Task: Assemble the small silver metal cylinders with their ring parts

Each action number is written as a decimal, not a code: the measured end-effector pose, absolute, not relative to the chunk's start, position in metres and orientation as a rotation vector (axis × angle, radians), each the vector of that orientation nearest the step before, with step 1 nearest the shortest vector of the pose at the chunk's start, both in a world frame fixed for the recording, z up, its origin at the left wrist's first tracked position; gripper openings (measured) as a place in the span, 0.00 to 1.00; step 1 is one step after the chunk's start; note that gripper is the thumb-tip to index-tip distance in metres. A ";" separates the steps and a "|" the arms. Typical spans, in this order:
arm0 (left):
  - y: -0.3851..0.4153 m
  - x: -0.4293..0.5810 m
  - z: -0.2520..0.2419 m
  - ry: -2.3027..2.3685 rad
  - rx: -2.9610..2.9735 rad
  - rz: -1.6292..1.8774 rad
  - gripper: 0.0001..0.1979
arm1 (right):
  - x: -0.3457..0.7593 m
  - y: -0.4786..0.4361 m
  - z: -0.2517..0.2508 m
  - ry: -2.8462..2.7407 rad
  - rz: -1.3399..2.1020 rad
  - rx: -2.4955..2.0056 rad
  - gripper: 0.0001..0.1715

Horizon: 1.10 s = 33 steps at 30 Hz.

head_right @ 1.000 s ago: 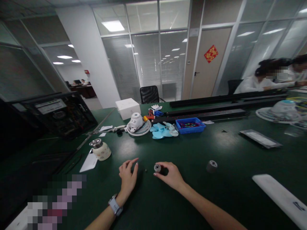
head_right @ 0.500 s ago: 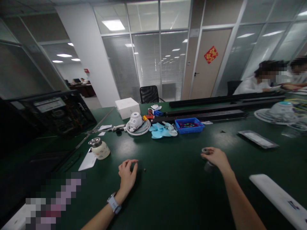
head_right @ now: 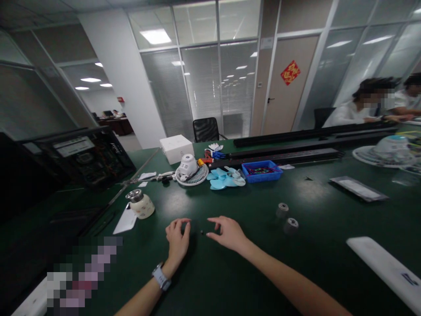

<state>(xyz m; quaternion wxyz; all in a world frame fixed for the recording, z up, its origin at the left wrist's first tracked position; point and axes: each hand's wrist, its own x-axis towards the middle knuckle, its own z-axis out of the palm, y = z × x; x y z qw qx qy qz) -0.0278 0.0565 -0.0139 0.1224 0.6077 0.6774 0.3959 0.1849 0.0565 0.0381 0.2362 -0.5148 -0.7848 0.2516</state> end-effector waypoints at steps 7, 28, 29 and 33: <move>0.056 -0.025 -0.012 1.979 1.792 1.175 0.11 | 0.152 0.062 0.013 -2.226 0.531 -1.458 0.15; 0.058 -0.029 -0.012 1.962 1.821 1.134 0.12 | 0.389 0.059 0.035 -1.390 0.081 -2.174 0.23; 0.057 -0.029 -0.012 1.962 1.821 1.127 0.12 | 0.389 0.059 0.036 -1.382 0.067 -2.173 0.23; 0.057 -0.028 -0.012 1.955 1.813 1.119 0.12 | 0.389 0.057 0.038 -1.376 0.071 -2.175 0.22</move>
